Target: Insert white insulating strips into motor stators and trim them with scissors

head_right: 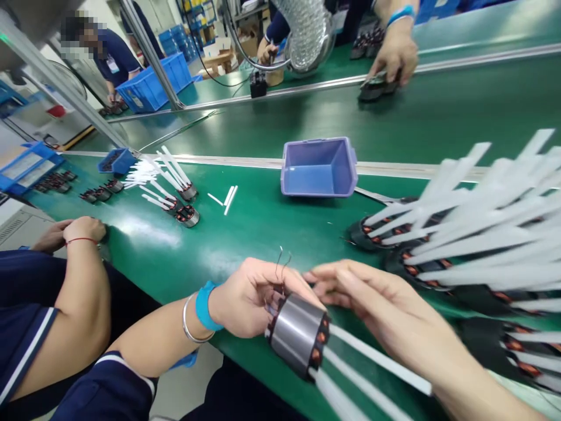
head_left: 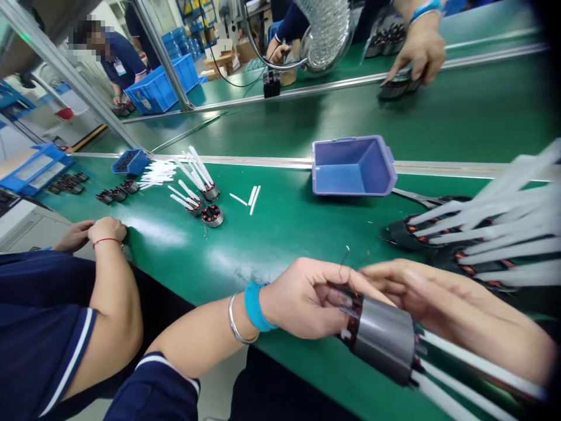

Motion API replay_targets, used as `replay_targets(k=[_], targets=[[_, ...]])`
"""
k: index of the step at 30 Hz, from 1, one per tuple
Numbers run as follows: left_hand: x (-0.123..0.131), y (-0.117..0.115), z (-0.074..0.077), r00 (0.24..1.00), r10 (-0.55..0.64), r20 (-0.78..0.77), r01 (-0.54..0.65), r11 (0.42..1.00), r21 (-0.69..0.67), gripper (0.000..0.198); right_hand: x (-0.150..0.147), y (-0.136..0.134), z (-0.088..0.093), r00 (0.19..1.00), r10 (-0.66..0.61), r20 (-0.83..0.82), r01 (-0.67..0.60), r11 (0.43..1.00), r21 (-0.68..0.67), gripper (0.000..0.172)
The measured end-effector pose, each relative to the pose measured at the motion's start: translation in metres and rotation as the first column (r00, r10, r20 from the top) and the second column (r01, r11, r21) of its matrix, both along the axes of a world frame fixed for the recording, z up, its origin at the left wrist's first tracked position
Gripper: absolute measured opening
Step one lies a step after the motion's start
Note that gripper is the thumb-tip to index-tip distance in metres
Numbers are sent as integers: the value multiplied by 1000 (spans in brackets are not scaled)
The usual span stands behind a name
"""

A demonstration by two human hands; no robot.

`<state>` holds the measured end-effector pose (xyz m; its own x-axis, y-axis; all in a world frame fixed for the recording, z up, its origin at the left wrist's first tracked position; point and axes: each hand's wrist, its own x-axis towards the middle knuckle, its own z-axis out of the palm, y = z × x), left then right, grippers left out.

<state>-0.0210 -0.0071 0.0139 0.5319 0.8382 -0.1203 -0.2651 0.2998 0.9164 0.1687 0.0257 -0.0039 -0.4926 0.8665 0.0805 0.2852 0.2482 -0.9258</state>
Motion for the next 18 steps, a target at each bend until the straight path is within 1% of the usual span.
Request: replay_targets(k=[1, 2, 3, 5, 7, 8, 11, 13, 15, 16, 18], targets=[[-2, -1, 1, 999, -42, 19, 42, 999, 5, 25, -12, 7, -3, 994, -33, 108, 14, 986, 165, 43], [-4, -2, 0, 996, -83, 25, 83, 997, 5, 26, -28, 16, -6, 965, -94, 244, 0, 933, 360, 39], [-5, -4, -1, 993, -115, 26, 115, 993, 0, 28, -46, 25, -8, 940, -133, 313, -31, 884, 467, 36], [-6, -6, -6, 987, -156, 26, 156, 988, -12, 37, -87, 46, -10, 911, -112, 396, -132, 832, 538, 40], [-6, -6, -11, 985, -167, 46, 168, 986, -17, 44, -127, 69, -8, 861, -73, 504, -269, 775, 572, 51], [-5, -6, -13, 985, -165, 56, 166, 986, -14, 46, -145, 80, -6, 831, -61, 552, -329, 747, 578, 53], [-5, -4, -11, 990, -132, 57, 132, 991, 10, 45, -184, 105, 2, 736, -34, 677, -479, 681, 554, 54], [-6, -2, -7, 992, -115, 59, 115, 993, 10, 44, -198, 114, 7, 667, -3, 745, -566, 648, 510, 49], [-7, -1, -3, 992, -110, 63, 110, 994, 2, 44, -205, 116, 11, 599, 18, 801, -627, 633, 454, 39], [-8, -1, -2, 992, -108, 64, 109, 994, -6, 44, -206, 116, 13, 567, 20, 824, -643, 635, 427, 34], [-8, 0, 0, 992, -103, 68, 104, 994, -21, 45, -203, 112, 17, 516, 11, 857, -650, 657, 382, 27]])
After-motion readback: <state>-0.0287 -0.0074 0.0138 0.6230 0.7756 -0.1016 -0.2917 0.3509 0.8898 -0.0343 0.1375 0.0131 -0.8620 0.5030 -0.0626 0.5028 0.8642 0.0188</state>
